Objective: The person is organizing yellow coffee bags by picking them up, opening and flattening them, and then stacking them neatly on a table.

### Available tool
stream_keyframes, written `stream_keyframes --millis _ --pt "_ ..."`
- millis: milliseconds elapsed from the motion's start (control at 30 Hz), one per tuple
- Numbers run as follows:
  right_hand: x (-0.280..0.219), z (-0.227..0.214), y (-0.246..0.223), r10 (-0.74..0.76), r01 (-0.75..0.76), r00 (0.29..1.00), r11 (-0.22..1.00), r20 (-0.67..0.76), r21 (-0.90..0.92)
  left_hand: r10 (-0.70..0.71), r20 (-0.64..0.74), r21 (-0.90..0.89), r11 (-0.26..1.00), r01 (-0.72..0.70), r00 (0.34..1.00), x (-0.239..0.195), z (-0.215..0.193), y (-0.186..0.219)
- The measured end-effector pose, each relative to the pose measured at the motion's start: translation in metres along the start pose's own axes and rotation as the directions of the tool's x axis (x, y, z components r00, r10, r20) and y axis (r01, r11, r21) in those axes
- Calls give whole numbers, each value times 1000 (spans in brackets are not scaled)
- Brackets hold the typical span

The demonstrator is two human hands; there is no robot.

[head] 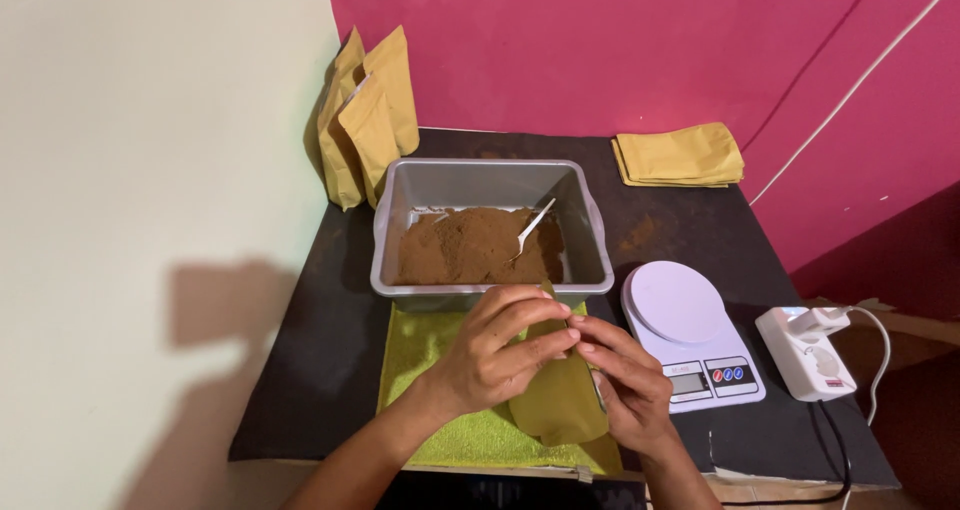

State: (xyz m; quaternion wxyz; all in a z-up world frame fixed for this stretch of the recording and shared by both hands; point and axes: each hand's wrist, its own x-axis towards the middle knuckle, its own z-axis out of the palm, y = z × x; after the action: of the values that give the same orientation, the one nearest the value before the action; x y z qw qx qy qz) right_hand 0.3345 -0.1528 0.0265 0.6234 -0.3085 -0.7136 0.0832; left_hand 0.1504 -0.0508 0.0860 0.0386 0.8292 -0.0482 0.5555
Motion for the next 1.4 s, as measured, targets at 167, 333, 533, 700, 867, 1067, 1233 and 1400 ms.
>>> stream_keyframes --millis 167,333,533,700,867,1067,1233,1400 --pt "0 -5 0 -44 45 998 999 48 -26 5 -17 -20 1000 -5 1000 4 -3 3" --pt "-4 -4 2 -71 71 997 997 23 -34 19 -30 -7 1000 -19 999 -3 4 -1" --pt "-1 -4 3 -58 57 998 998 -20 -41 20 -38 -17 1000 -21 999 7 -3 2" --pt "22 -16 10 -235 244 968 964 85 -105 94 127 37 994 -99 987 18 -14 -1" --pt "55 -27 -12 -210 211 943 977 257 25 49 361 -120 993 -6 931 24 -27 -7" --pt "79 -38 -35 -142 112 867 990 478 89 26 511 -197 977 88 859 33 -39 -4" --pt "85 -55 -39 -30 69 861 996 508 -59 -6 555 -206 968 144 832 51 -64 12" --pt "71 -66 -24 155 -48 888 967 432 -249 -65 517 340 931 -135 853 59 -67 36"
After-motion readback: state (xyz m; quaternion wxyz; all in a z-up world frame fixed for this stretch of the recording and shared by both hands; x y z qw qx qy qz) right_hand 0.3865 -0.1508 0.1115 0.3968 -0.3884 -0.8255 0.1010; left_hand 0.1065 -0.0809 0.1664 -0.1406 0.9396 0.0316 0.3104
